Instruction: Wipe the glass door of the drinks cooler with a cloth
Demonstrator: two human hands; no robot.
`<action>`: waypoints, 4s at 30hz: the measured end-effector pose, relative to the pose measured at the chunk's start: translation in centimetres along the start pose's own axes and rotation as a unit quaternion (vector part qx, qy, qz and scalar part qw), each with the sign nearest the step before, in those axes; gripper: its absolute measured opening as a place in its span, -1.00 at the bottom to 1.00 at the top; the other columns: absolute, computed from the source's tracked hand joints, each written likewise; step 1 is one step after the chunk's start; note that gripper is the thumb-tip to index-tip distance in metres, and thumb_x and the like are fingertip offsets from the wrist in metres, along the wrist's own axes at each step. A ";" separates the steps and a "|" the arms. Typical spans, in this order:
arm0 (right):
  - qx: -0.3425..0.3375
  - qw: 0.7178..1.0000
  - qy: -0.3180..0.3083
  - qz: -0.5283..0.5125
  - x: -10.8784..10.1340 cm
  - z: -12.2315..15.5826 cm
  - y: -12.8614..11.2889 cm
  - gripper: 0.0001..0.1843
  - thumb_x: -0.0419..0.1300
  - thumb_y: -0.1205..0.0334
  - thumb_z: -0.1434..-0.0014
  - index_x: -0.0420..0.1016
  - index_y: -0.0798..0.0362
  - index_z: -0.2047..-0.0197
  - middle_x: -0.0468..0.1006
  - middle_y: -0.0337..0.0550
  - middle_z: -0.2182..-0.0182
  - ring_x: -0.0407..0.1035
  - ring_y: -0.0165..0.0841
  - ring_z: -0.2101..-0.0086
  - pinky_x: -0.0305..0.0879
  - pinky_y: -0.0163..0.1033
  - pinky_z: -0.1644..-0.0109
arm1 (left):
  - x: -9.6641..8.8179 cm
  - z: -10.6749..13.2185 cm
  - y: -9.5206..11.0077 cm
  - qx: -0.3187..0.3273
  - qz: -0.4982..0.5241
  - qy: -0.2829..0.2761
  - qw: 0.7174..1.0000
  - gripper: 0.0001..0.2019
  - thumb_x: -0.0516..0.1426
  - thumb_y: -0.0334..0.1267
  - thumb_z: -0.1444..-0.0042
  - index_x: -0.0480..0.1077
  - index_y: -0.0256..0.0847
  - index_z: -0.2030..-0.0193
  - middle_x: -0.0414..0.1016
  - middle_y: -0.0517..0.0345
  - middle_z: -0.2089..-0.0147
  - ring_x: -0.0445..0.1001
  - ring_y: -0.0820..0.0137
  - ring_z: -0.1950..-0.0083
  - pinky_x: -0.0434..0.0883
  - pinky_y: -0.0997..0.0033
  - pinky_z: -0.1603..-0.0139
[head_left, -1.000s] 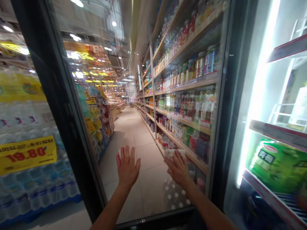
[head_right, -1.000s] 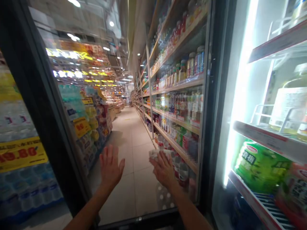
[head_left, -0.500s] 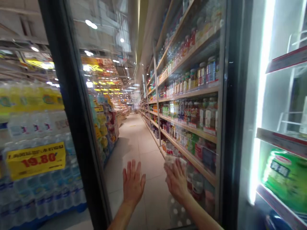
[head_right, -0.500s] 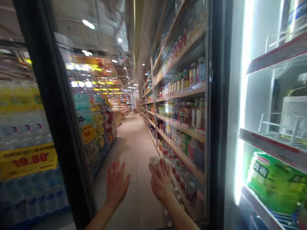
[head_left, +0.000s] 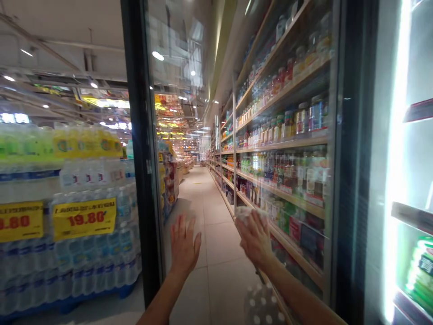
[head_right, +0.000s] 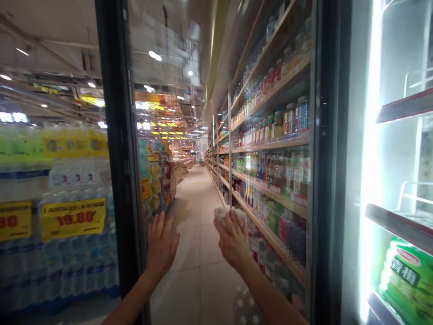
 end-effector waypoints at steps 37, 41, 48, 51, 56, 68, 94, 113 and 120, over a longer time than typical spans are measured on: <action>0.068 0.987 0.112 0.093 -3.1 -5.7 9.3 -0.53 0.00 0.25 -0.13 0.29 -0.01 -0.13 0.12 0.04 -0.21 -0.06 -0.06 -0.22 -0.10 0.18 -0.22 | 1.0 -8.6 4.0 0.034 -0.003 0.061 0.998 -0.57 0.01 -0.23 -0.15 0.19 -0.28 -0.17 0.11 -0.21 -0.27 -0.16 0.14 -0.37 -0.10 -0.05 -0.28; -0.039 0.995 0.042 0.082 -2.9 -6.6 7.7 -0.57 0.03 0.25 -0.11 0.35 -0.14 -0.07 0.28 -0.08 -0.12 -0.01 -0.16 -0.21 -0.09 0.09 -0.23 | 0.9 -11.5 4.1 0.060 0.004 0.076 0.995 -0.56 0.00 -0.20 -0.16 0.18 -0.25 -0.18 0.11 -0.17 -0.28 -0.12 0.16 -0.36 -0.14 -0.03 -0.30; 0.257 0.948 0.143 0.120 -6.3 -8.8 16.4 -0.47 -0.09 0.21 -0.17 0.17 0.10 -0.21 0.05 0.13 -0.24 -0.08 -0.02 -0.22 -0.12 0.26 -0.20 | 1.2 -14.1 3.2 0.048 -0.011 0.063 0.997 -0.50 -0.01 -0.16 -0.16 0.11 -0.24 -0.24 0.01 -0.15 -0.32 -0.19 0.15 -0.37 -0.19 -0.05 -0.30; 0.239 0.955 0.140 0.106 -5.7 -11.2 14.1 -0.46 -0.09 0.21 -0.17 0.16 0.09 -0.22 0.05 0.12 -0.24 -0.13 -0.03 -0.24 -0.13 0.24 -0.21 | 1.3 -13.7 3.3 0.049 -0.015 0.063 0.997 -0.50 -0.02 -0.17 -0.17 0.11 -0.26 -0.24 0.01 -0.17 -0.32 -0.19 0.14 -0.37 -0.19 -0.07 -0.30; -0.041 0.997 0.024 0.064 -3.3 -14.0 6.2 -0.49 0.02 0.21 -0.13 0.23 -0.09 -0.17 0.16 -0.08 -0.21 -0.13 -0.17 -0.25 -0.18 0.07 -0.27 | 1.0 -13.8 3.2 0.064 -0.017 0.071 0.995 -0.53 -0.02 -0.17 -0.17 0.15 -0.27 -0.21 0.03 -0.19 -0.31 -0.17 0.13 -0.37 -0.15 -0.08 -0.29; 0.250 0.949 0.154 0.115 -6.9 -16.3 16.1 -0.48 -0.14 0.21 -0.20 0.16 0.09 -0.21 0.07 0.13 -0.23 -0.12 -0.08 -0.24 -0.11 0.22 -0.21 | -0.6 -19.9 -1.4 -0.011 -0.012 0.068 0.998 -0.50 -0.12 -0.13 -0.21 0.06 -0.29 -0.26 -0.14 -0.17 -0.36 -0.20 0.11 -0.37 -0.16 -0.12 -0.28; -0.117 0.992 0.020 0.036 -2.2 -21.9 2.4 -0.47 0.01 0.19 -0.15 0.14 -0.11 -0.21 0.11 -0.09 -0.24 -0.16 -0.17 -0.26 -0.25 0.11 -0.27 | 0.0 -19.1 -1.4 -0.027 0.004 0.081 0.996 -0.50 -0.08 -0.12 -0.20 0.06 -0.21 -0.26 -0.09 -0.08 -0.35 -0.17 0.19 -0.37 -0.17 -0.03 -0.30; 0.028 0.994 0.081 0.073 -4.4 -19.9 9.0 -0.49 -0.03 0.20 -0.16 0.18 0.01 -0.20 0.08 0.00 -0.24 -0.17 -0.12 -0.25 -0.20 0.13 -0.27 | 0.0 -19.1 -1.3 -0.032 -0.001 0.084 0.996 -0.50 -0.10 -0.12 -0.20 0.06 -0.20 -0.27 -0.06 -0.06 -0.35 -0.15 0.17 -0.37 -0.14 -0.03 -0.30; -0.117 0.991 0.005 0.057 -3.9 -20.8 6.3 -0.51 0.00 0.19 -0.16 0.17 -0.12 -0.18 0.11 -0.15 -0.24 -0.16 -0.20 -0.25 -0.28 0.07 -0.29 | 0.1 -19.0 -1.5 -0.028 0.005 0.084 0.996 -0.49 -0.09 -0.10 -0.19 0.04 -0.16 -0.27 -0.09 -0.02 -0.36 -0.16 0.18 -0.37 -0.16 -0.03 -0.30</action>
Point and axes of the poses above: each hand's wrist, its own z-axis away from the middle knuckle, its own x-axis out of the palm, y = z × x, the point moved 1 cm from there along -z, towards the middle knuckle
